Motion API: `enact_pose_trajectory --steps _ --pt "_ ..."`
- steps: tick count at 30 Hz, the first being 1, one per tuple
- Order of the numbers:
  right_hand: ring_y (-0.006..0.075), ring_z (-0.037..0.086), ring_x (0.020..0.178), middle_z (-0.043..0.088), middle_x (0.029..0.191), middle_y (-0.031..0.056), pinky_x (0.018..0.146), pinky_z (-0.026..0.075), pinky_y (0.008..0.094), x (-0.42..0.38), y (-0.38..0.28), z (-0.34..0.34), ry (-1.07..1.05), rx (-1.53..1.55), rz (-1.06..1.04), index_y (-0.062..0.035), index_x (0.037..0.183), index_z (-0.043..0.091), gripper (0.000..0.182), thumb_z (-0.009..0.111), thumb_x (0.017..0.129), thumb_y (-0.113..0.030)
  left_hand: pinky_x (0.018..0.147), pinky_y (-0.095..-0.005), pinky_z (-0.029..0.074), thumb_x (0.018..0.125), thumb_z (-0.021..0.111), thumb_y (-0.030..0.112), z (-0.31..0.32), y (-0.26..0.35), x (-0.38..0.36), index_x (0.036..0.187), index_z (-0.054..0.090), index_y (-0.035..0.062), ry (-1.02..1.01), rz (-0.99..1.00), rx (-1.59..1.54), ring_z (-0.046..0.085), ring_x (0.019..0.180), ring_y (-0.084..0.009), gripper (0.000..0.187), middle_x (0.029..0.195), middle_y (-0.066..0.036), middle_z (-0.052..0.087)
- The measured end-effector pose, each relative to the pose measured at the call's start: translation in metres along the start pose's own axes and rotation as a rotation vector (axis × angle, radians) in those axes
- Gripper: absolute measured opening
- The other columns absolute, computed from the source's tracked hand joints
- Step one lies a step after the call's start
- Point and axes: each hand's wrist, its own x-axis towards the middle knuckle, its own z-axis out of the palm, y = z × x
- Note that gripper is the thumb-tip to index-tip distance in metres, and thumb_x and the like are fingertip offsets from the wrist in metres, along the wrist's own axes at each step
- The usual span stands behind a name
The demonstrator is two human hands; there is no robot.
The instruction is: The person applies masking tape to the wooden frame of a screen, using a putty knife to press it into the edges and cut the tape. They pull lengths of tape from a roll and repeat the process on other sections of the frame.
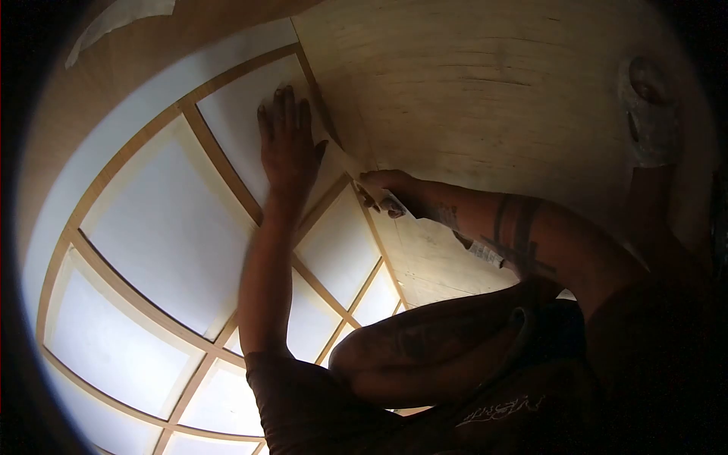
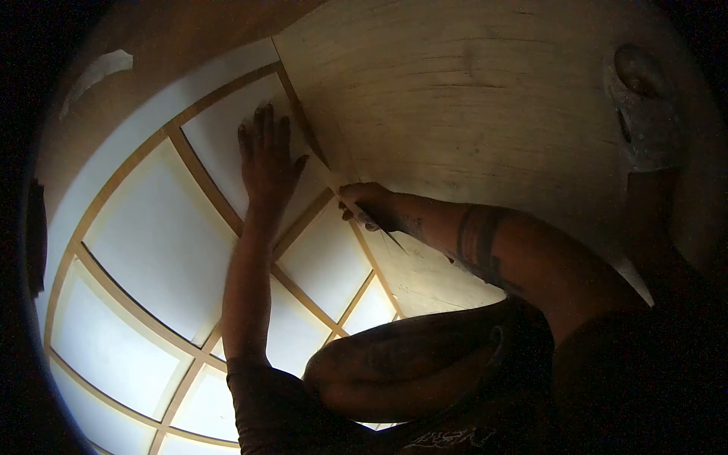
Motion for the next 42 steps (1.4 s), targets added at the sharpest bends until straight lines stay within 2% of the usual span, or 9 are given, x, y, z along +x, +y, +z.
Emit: enact_pose_trajectory --steps 7,14,16,26,28,33,36,40,42 --pt "0.0091 0.040 0.044 0.064 0.085 0.0072 0.040 0.029 0.0268 0.002 0.000 -0.010 -0.035 0.032 -0.013 -0.0110 0.099 0.063 0.032 0.062 0.094 -0.042 0.127 -0.0563 0.018 0.081 0.079 0.054 0.006 0.006 0.004 0.150 0.051 0.0115 -0.060 -0.019 0.031 0.026 0.155 -0.0327 0.085 0.166 -0.016 0.032" --pt "0.0101 0.042 0.045 0.064 0.086 0.0072 0.041 0.030 0.0269 0.001 0.003 -0.008 -0.059 0.082 -0.029 -0.0106 0.100 0.063 0.035 0.060 0.096 -0.045 0.126 -0.0575 0.019 0.076 0.082 0.057 0.011 0.009 0.003 0.149 0.052 0.0118 -0.034 -0.021 0.058 0.025 0.155 -0.0358 0.091 0.167 -0.016 0.030" --pt "0.0104 0.046 0.049 0.065 0.088 0.0080 0.042 0.032 0.0266 0.007 0.004 -0.009 -0.053 0.057 0.019 -0.0099 0.101 0.063 0.038 0.060 0.097 -0.047 0.126 -0.0577 0.019 0.075 0.083 0.057 0.010 0.009 0.003 0.149 0.052 0.0117 -0.022 -0.015 0.055 0.025 0.155 -0.0363 0.092 0.167 -0.017 0.030" --pt "0.0103 0.047 0.052 0.066 0.087 0.0082 0.043 0.033 0.0270 0.012 0.009 -0.016 -0.102 0.034 -0.063 -0.0098 0.101 0.063 0.040 0.063 0.096 -0.049 0.127 -0.0578 0.018 0.075 0.084 0.054 0.013 0.015 0.003 0.151 0.049 0.0105 -0.065 -0.043 0.056 0.024 0.156 -0.0369 0.094 0.166 -0.017 0.030" --pt "0.0104 0.050 0.053 0.066 0.089 0.0084 0.043 0.035 0.0271 0.015 0.008 -0.017 -0.178 0.041 -0.097 -0.0102 0.102 0.064 0.039 0.063 0.095 -0.049 0.127 -0.0579 0.018 0.075 0.084 0.054 0.015 0.015 0.003 0.151 0.048 0.0100 -0.068 -0.040 0.061 0.024 0.156 -0.0370 0.094 0.166 -0.018 0.029" --pt "0.0099 0.050 0.052 0.066 0.089 0.0084 0.042 0.035 0.0268 0.020 0.009 -0.010 -0.119 0.069 -0.071 -0.0105 0.102 0.063 0.039 0.065 0.095 -0.049 0.126 -0.0584 0.021 0.074 0.084 0.052 0.021 0.016 -0.001 0.150 0.048 0.0066 0.011 0.012 0.087 0.026 0.154 -0.0373 0.096 0.164 -0.018 0.033" --pt "0.0093 0.050 0.050 0.066 0.089 0.0084 0.042 0.035 0.0264 0.022 0.010 -0.012 -0.121 0.065 -0.057 -0.0108 0.102 0.063 0.039 0.065 0.095 -0.049 0.127 -0.0567 0.020 0.073 0.086 0.044 0.016 0.020 0.001 0.149 0.048 0.0079 -0.014 -0.021 0.076 0.028 0.154 -0.0347 0.092 0.162 -0.016 0.036" --pt "0.0085 0.049 0.050 0.066 0.087 0.0078 0.041 0.035 0.0259 0.027 0.014 -0.014 -0.103 0.075 -0.059 -0.0122 0.104 0.064 0.039 0.064 0.096 -0.051 0.127 -0.0567 0.020 0.073 0.086 0.044 0.021 0.017 0.000 0.150 0.047 0.0079 0.018 -0.018 0.052 0.029 0.153 -0.0341 0.093 0.161 -0.016 0.037" --pt "0.0083 0.049 0.050 0.067 0.087 0.0074 0.042 0.035 0.0256 0.023 0.016 -0.013 -0.103 0.077 -0.071 -0.0127 0.104 0.064 0.040 0.063 0.096 -0.052 0.126 -0.0574 0.021 0.069 0.089 0.044 0.020 0.016 -0.001 0.147 0.051 0.0072 0.028 -0.011 -0.004 0.028 0.154 -0.0344 0.095 0.163 -0.016 0.036"
